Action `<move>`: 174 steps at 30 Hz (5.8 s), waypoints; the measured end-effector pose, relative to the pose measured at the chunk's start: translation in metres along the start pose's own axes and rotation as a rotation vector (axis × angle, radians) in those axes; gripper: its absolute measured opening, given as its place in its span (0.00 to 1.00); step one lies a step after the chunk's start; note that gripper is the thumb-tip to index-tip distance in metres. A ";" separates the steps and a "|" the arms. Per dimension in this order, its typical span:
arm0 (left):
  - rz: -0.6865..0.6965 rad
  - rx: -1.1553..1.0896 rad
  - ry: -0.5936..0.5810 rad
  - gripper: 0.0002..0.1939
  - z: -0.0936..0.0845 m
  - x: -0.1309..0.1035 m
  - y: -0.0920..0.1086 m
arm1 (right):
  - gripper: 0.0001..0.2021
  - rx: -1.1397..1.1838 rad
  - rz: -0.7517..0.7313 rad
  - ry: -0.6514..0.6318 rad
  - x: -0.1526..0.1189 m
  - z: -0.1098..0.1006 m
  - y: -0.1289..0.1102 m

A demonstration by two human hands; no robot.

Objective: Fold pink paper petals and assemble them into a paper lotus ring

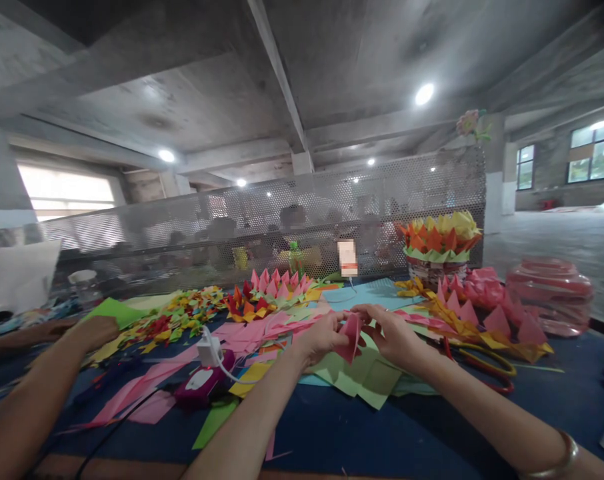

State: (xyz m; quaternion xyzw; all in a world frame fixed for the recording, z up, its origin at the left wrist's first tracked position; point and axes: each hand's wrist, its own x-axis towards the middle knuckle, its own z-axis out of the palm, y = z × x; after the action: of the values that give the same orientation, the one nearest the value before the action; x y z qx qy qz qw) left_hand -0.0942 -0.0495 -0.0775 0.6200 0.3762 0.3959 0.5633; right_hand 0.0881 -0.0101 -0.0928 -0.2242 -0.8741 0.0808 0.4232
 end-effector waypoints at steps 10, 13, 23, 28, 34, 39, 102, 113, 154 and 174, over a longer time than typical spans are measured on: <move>0.066 -0.074 0.264 0.16 -0.004 0.002 0.003 | 0.18 -0.106 -0.117 -0.009 0.000 -0.006 -0.007; 0.049 -0.081 0.261 0.18 -0.005 0.001 0.006 | 0.16 -0.110 -0.120 -0.015 0.000 -0.005 -0.004; 0.076 -0.078 0.213 0.20 -0.011 0.004 -0.005 | 0.09 -0.099 -0.141 -0.019 0.000 -0.004 -0.007; 0.076 -0.074 0.232 0.23 -0.011 0.004 -0.004 | 0.09 -0.090 -0.149 -0.020 0.001 -0.004 -0.006; 0.041 -0.081 0.247 0.23 -0.011 0.006 -0.004 | 0.10 -0.068 -0.149 -0.022 0.000 -0.003 -0.004; 0.061 -0.055 0.245 0.23 -0.011 0.006 -0.005 | 0.10 -0.051 -0.158 -0.027 0.000 -0.003 -0.002; 0.120 -0.130 0.117 0.24 -0.002 0.001 0.006 | 0.05 -0.035 0.032 0.064 0.002 0.000 0.011; 0.189 -0.071 0.115 0.27 0.002 0.005 0.002 | 0.08 -0.027 0.178 0.159 0.003 -0.002 0.009; 0.221 0.079 0.269 0.23 0.012 0.000 0.008 | 0.32 0.745 0.482 0.110 0.001 0.008 0.004; 0.083 0.100 0.263 0.16 0.012 0.002 0.003 | 0.28 0.573 0.451 0.222 0.003 0.004 -0.003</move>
State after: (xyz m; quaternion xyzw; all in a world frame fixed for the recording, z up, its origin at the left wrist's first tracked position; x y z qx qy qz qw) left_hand -0.0828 -0.0526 -0.0748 0.6049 0.4401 0.4775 0.4608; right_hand 0.0820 -0.0113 -0.0921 -0.2910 -0.6936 0.3881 0.5325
